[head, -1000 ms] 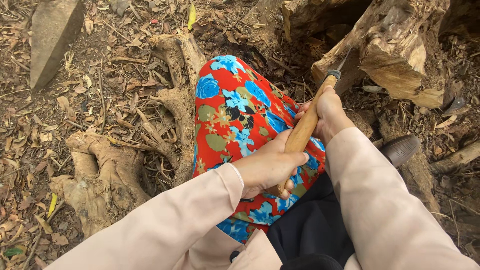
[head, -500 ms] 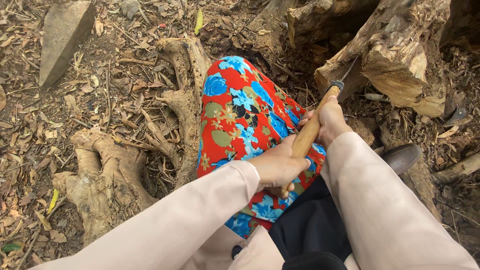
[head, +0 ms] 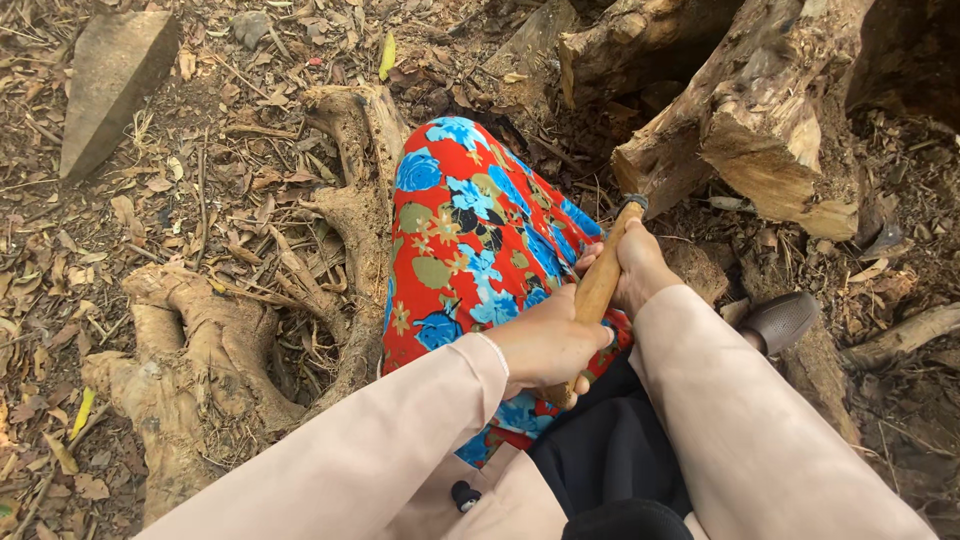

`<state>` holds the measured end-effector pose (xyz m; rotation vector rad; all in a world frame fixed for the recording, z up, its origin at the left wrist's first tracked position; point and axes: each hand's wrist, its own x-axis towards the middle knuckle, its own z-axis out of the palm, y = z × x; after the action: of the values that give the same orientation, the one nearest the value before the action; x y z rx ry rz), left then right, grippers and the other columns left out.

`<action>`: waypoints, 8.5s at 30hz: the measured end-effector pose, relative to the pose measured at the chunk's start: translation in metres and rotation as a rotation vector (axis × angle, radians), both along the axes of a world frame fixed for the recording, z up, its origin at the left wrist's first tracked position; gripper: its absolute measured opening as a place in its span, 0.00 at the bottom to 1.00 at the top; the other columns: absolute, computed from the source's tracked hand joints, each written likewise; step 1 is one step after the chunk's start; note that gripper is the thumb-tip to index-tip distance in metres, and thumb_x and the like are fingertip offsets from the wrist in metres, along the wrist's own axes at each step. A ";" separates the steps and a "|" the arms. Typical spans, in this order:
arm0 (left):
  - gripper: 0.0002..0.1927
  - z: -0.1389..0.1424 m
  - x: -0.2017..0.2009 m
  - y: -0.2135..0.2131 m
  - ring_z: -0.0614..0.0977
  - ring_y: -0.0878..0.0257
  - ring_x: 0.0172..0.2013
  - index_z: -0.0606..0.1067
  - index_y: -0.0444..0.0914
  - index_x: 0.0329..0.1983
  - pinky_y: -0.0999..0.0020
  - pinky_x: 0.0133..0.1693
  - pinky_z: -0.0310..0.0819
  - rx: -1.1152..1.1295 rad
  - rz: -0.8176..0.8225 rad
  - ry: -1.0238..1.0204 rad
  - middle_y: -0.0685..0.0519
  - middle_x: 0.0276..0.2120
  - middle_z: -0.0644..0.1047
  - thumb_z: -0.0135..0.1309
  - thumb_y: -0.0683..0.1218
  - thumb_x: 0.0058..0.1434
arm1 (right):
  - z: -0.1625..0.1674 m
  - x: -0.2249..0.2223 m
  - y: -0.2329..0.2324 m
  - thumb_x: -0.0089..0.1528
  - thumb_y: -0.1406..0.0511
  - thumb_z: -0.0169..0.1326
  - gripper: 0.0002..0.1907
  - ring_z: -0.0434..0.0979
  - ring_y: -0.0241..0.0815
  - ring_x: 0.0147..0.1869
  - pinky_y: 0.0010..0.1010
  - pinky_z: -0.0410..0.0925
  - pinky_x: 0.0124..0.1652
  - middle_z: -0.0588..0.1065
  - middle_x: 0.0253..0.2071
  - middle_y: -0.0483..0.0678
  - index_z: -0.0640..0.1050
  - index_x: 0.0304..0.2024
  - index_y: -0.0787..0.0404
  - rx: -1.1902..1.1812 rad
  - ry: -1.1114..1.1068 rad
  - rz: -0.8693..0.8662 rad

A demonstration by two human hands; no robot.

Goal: The person uses a chisel to carve and shape a large tree root. They repeatedly strike and scrape the wood surface to remove material and refine the shape.

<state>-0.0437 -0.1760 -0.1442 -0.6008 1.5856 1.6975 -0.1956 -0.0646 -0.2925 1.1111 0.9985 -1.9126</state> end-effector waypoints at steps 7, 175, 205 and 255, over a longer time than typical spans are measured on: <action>0.26 0.022 0.002 -0.005 0.75 0.63 0.21 0.59 0.44 0.65 0.63 0.21 0.75 0.078 0.032 -0.098 0.51 0.29 0.69 0.47 0.47 0.63 | -0.012 0.017 0.000 0.71 0.44 0.35 0.22 0.62 0.37 0.23 0.31 0.64 0.23 0.63 0.25 0.47 0.61 0.43 0.55 0.078 0.024 0.005; 0.11 -0.140 -0.102 0.060 0.70 0.66 0.21 0.68 0.37 0.38 0.71 0.20 0.66 0.005 0.182 -0.298 0.53 0.27 0.69 0.54 0.48 0.66 | -0.086 -0.021 0.035 0.71 0.42 0.33 0.28 0.61 0.41 0.23 0.35 0.61 0.23 0.62 0.23 0.47 0.60 0.37 0.59 -0.203 -0.148 -0.226; 0.08 -0.133 -0.122 0.062 0.70 0.66 0.20 0.68 0.39 0.45 0.72 0.17 0.64 0.163 0.173 -0.264 0.54 0.24 0.69 0.50 0.45 0.65 | -0.087 -0.028 0.033 0.69 0.37 0.26 0.36 0.63 0.45 0.24 0.40 0.61 0.22 0.65 0.23 0.48 0.63 0.34 0.61 -0.170 -0.086 -0.040; 0.14 -0.118 -0.091 0.038 0.71 0.70 0.21 0.65 0.41 0.45 0.76 0.21 0.69 0.642 0.462 -0.682 0.53 0.29 0.70 0.54 0.53 0.69 | -0.077 -0.016 0.030 0.71 0.46 0.27 0.26 0.65 0.43 0.24 0.38 0.64 0.23 0.67 0.24 0.50 0.63 0.43 0.61 0.098 -0.015 -0.012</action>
<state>-0.1348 -0.1383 -0.2618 -1.0968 0.4017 1.8976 -0.2112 -0.0343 -0.3699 1.1874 1.0895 -1.8795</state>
